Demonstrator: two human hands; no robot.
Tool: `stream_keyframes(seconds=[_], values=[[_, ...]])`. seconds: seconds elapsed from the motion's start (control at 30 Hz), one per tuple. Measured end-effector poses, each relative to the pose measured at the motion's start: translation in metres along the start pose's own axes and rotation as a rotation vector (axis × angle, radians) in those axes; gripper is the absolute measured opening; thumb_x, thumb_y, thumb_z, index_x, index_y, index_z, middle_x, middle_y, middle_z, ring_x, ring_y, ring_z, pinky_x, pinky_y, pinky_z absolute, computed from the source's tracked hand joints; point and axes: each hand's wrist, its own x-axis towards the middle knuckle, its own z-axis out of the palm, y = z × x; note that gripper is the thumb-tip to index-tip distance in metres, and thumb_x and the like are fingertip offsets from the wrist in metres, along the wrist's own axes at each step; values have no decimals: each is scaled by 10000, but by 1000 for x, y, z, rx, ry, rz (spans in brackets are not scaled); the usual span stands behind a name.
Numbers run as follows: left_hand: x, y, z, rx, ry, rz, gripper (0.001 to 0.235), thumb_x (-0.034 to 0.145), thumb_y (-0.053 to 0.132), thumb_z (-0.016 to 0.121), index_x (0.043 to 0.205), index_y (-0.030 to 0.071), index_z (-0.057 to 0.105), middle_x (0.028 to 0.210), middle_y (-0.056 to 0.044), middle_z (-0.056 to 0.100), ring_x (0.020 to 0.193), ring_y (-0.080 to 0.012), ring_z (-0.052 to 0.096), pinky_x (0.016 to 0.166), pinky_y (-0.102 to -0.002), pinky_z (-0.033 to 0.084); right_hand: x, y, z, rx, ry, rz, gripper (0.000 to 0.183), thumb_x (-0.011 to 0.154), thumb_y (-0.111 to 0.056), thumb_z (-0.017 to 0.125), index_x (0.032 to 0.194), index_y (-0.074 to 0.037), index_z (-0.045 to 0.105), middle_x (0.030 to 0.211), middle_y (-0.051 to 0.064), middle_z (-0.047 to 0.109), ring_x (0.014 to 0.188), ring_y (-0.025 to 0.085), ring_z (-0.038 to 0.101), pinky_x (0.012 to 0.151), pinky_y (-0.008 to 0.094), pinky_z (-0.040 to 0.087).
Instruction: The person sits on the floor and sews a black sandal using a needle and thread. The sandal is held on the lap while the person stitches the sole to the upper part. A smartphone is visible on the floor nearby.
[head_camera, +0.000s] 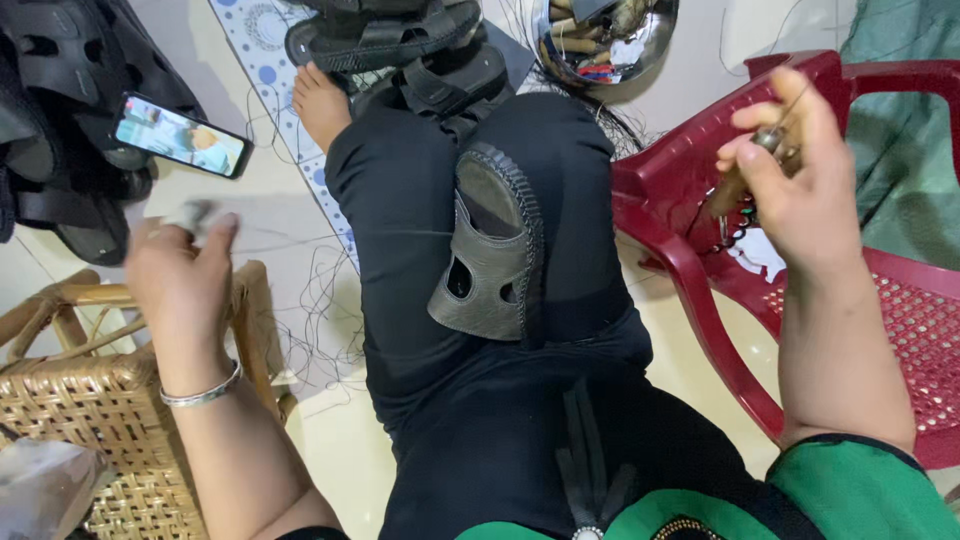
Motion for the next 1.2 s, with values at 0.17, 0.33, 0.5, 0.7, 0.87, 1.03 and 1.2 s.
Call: stream_keyframes(seconds=[0.17,0.33,0.5,0.7,0.87,1.03,1.2], values=[[3,49,29,-124,107,178,284,1005,32,761,1279,-12,705,1262,-142,589,978,-208,659,841,-309,546,-24,1,24,-386,-373,-689,428,1057,-128,568,1482,-78,551,1329,209,614,1190,315,631,1110,423,514],[19,154,53,-187,-155,598,403,1012,228,734,1350,26,645,1364,-168,563,1284,-334,579,1161,-445,429,-29,-6,41,-750,-513,-691,629,948,-86,671,1515,-311,515,1071,65,603,783,206,622,459,382,569],[43,178,81,-97,-380,797,573,996,298,745,1463,38,540,1452,-195,505,1382,-379,490,1157,-476,418,-28,-17,46,-857,-480,-764,667,894,-72,678,1495,-331,550,1019,50,600,732,222,637,437,407,553],[55,179,90,-99,-398,874,523,950,298,799,1294,-29,581,1246,-194,597,1202,-354,561,823,-450,556,-31,-39,47,-1105,-592,-607,719,876,-180,641,1526,-440,475,1062,57,601,699,280,678,475,467,574],[61,177,98,-115,-363,915,500,1009,452,643,1138,-29,607,1125,-142,578,1085,-335,529,693,-428,537,-29,-59,45,-1241,-569,-635,764,848,-118,608,1508,-486,496,853,35,565,546,240,605,349,468,511],[67,175,100,-128,-411,899,509,993,478,655,1154,-3,604,1098,-104,568,1105,-328,502,678,-440,536,-18,-56,39,-992,-515,-828,585,912,-85,687,1436,-339,624,929,80,613,533,194,572,381,355,448],[68,175,105,-124,-410,913,511,994,493,659,1117,-2,621,1071,-97,568,1105,-332,508,674,-432,531,-22,-56,41,-907,-489,-876,542,942,-76,730,1430,-284,621,957,147,643,580,198,571,440,329,489]])
